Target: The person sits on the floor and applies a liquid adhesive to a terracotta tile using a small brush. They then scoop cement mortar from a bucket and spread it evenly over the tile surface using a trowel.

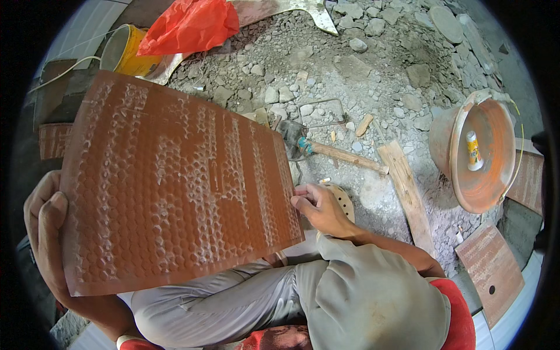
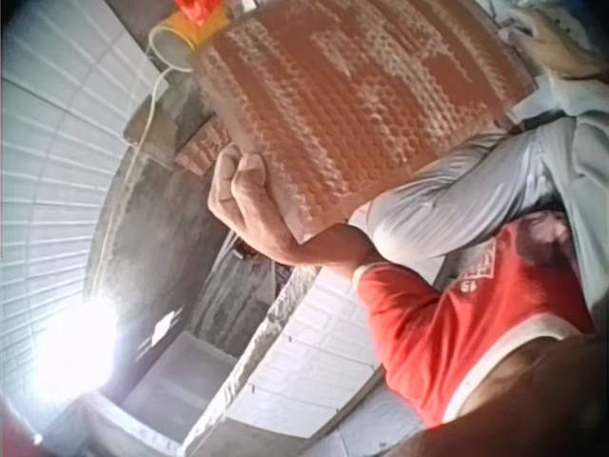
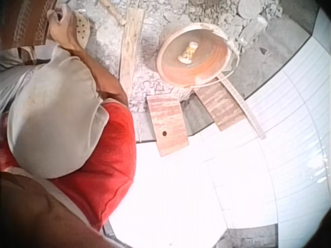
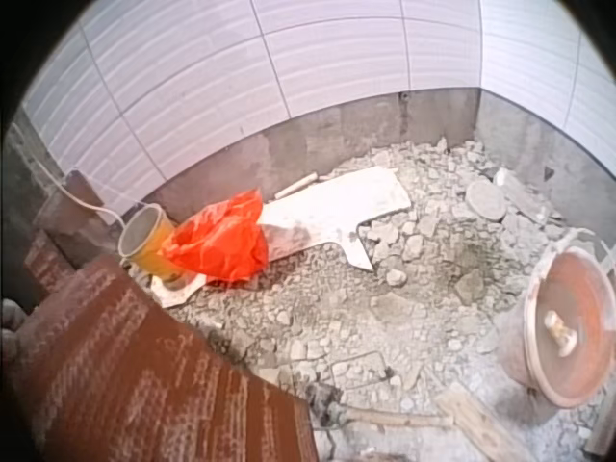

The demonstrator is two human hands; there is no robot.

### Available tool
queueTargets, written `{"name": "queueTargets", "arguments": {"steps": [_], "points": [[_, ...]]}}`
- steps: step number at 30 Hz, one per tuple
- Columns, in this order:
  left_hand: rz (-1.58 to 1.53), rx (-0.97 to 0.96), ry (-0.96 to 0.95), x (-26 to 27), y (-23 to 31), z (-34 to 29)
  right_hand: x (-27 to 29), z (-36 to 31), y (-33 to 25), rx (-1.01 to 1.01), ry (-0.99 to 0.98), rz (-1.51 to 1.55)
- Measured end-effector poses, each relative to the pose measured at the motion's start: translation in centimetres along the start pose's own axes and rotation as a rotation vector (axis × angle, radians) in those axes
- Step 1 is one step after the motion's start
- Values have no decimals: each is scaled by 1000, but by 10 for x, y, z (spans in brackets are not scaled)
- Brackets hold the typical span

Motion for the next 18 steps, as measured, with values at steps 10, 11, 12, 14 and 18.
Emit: {"name": "queueTargets", "arguments": {"steps": [10,11,12,14,18], "points": [[205,-299,123,28,-28,57,15,66,-17,159,172,-121],[257,-356,106,26,-26,66,15,68,-15,154,164,-104],[201,-280,93,26,-25,79,14,71,-11,119,152,-100],[41,-76,135,20,-24,95,14,73,-6,80,146,-98],[-56,160,278,-2,-20,110,19,78,-1,58,168,-130]]}}
Point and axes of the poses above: each hand's wrist, its own z-axis towards the middle knuckle, its own x-axis out of the back of the hand, y = z × x, the point moved 3 cm from there along z, towards the middle knuckle, and after that the axes turned 8 degrees about x, right-handed, at the moved point
